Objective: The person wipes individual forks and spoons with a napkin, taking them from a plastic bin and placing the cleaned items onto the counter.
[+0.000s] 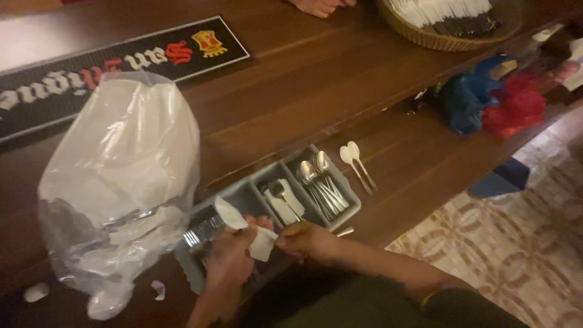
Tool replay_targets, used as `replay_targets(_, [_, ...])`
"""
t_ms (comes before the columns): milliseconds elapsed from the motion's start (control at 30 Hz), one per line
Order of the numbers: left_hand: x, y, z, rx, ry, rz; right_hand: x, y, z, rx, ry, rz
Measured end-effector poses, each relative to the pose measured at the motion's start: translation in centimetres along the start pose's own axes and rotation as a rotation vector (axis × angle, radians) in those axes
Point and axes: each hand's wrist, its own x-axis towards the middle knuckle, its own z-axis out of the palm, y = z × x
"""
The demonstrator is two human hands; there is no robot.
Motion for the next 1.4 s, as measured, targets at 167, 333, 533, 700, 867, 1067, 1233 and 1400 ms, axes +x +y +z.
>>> replay_targets(167, [-0.3,0.4,0.2,-0.052,0.047,0.004,-4.1,-7.7,2.5,-0.605,0.504,-0.178])
replay_targets(333, [-0.8,0.5,-0.2,-0.059,0.034,0.003,-11.3,-15.8,-1.0,-1.097,0.768,-1.038])
replay_targets(533, [-1.4,0.0,-0.7,0.028,-0.051,0.073,-11.1,-15.4,-2.1,-0.940,0.605,-0.839])
replay_targets(700, [-1.9,0.2,-0.5,0.101,-0.021,0.096,-8.8,-11.4,-1.4,-0.560,0.279,-0.511])
replay_targets(867, [-1.5,0.6,-0.3,0.173,0.025,0.098,-7.6,-8.8,-1.1,-0.280,0.142,-0.365])
replay_targets(1067, [-2.2,0.5,-0.1,0.165,-0.012,0.104,-7.7,-7.6,-0.8,-0.147,0.099,-0.313])
replay_targets(1233, [-1.5,1.4,1.8,0.093,-0.060,0.161,-7.1,-7.5,-0.2,-0.068,0.031,-0.264])
replay_targets(1400, [-2.1,2.5,3.4,0.061,-0.012,0.155,-6.8,-7.6,0.8,-0.093,0.033,-0.274])
